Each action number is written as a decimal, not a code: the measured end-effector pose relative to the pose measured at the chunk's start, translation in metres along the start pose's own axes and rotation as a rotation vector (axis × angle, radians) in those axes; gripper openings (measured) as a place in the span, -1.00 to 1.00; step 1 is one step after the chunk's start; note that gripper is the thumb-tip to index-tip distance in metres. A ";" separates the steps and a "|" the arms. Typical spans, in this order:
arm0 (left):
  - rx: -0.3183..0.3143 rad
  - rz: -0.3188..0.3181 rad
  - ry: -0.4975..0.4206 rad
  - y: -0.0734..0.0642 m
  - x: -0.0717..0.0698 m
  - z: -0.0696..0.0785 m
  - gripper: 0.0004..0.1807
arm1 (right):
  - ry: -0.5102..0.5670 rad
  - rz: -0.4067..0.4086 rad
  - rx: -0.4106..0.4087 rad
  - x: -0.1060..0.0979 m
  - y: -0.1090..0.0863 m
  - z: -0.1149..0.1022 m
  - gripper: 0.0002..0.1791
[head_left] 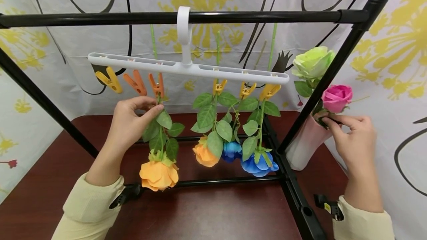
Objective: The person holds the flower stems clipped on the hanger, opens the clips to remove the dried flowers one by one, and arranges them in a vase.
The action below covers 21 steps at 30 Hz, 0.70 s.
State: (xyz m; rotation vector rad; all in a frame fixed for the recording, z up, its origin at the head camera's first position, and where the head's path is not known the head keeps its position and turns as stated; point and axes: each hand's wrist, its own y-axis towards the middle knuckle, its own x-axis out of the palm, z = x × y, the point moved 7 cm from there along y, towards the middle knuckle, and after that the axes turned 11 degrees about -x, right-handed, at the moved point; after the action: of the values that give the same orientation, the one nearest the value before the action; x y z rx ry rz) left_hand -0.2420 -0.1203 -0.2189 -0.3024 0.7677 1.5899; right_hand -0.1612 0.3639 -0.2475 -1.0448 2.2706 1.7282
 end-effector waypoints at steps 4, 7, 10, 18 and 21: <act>0.001 -0.003 0.002 0.000 -0.001 0.000 -0.69 | -0.054 -0.011 -0.013 -0.001 -0.003 -0.005 -0.90; 0.004 -0.003 -0.001 -0.001 -0.001 0.000 -0.69 | -0.070 -0.046 -0.034 0.001 -0.004 -0.011 -0.90; 0.004 -0.009 -0.004 -0.001 -0.001 0.000 -0.69 | -0.052 -0.048 -0.018 -0.002 -0.007 -0.013 -0.89; 0.013 -0.012 -0.002 -0.001 -0.003 0.001 -0.68 | -0.008 0.007 0.000 -0.011 -0.014 -0.015 -0.87; 0.018 -0.021 -0.007 -0.001 -0.002 0.002 -0.68 | 0.003 0.059 0.007 -0.016 -0.015 -0.016 -0.87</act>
State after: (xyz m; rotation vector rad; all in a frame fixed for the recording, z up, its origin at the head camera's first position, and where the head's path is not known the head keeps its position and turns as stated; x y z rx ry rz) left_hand -0.2407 -0.1203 -0.2167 -0.2914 0.7706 1.5629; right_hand -0.1355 0.3557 -0.2468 -0.9894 2.3310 1.7403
